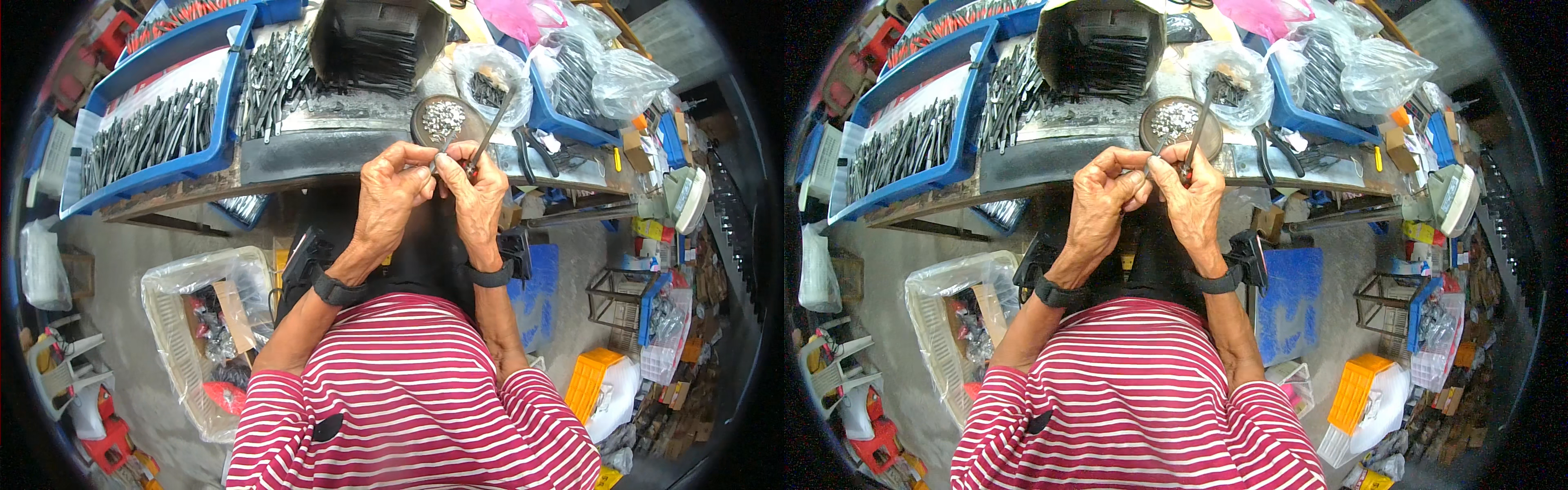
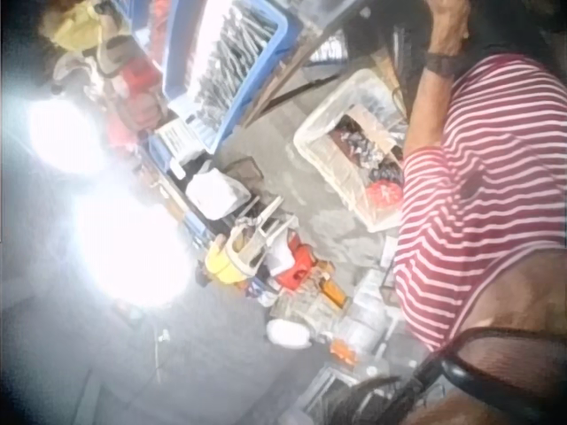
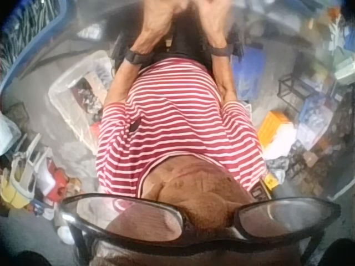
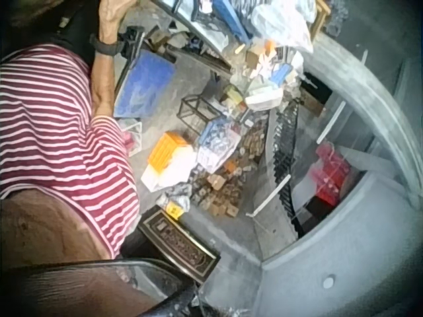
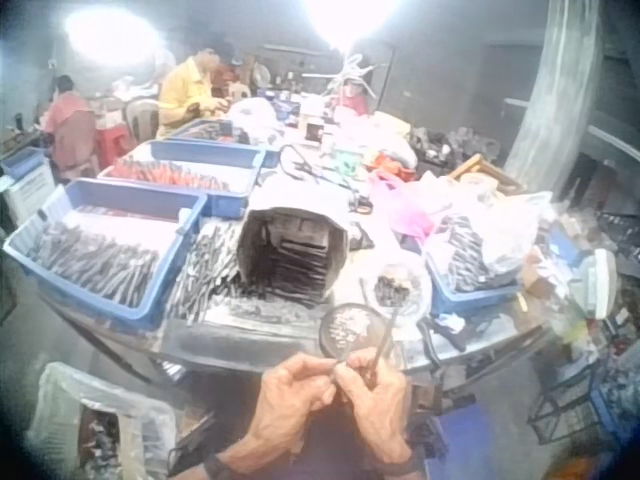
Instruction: The person assembles metal tool components, picking up small pins from a dish and inserting them into the joints of plier handles using a hand tool.
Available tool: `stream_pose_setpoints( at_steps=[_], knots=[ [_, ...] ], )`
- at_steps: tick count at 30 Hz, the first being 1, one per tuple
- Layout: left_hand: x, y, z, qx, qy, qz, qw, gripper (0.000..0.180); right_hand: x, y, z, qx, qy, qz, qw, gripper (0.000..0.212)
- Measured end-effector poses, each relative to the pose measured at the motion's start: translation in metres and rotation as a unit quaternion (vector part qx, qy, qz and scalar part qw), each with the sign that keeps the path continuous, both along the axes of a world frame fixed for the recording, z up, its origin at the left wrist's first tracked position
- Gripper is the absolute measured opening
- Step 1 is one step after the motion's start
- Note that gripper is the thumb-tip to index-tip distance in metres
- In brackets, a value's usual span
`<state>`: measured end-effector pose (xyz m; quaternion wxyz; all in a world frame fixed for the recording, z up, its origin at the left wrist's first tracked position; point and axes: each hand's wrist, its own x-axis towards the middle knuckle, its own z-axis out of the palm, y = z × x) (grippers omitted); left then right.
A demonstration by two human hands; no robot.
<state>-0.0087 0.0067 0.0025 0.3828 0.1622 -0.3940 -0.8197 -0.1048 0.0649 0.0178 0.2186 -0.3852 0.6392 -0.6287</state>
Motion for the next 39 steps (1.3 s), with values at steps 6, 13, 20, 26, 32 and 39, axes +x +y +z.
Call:
stream_pose_setpoints(
  at_steps=[6,13,20,26,32,39],
  knots=[
    [0.001,0.003,-0.001,-0.029,-0.026,0.011,0.999,0.016,0.002,-0.005,-0.010,-0.013,0.196,-0.048,0.979,0.015],
    [0.001,0.001,-0.001,-0.036,-0.032,0.017,0.999,0.015,0.013,-0.012,-0.001,-0.026,0.203,-0.056,0.977,0.026],
    [0.004,-0.001,-0.002,-0.042,-0.051,0.046,0.997,0.015,0.009,-0.014,-0.013,0.020,0.101,-0.042,0.994,0.027],
    [0.003,0.002,-0.008,-0.082,-0.056,0.085,0.991,0.014,0.016,-0.016,-0.012,-0.023,0.181,-0.069,0.981,0.019],
    [0.005,0.000,-0.005,-0.093,-0.087,0.096,0.987,0.016,0.016,-0.022,-0.022,-0.015,0.219,-0.083,0.972,0.025],
    [0.025,-0.019,0.008,-0.125,-0.137,0.105,0.977,0.018,0.017,-0.032,-0.019,-0.014,0.106,0.001,0.994,0.026]
  ],
)
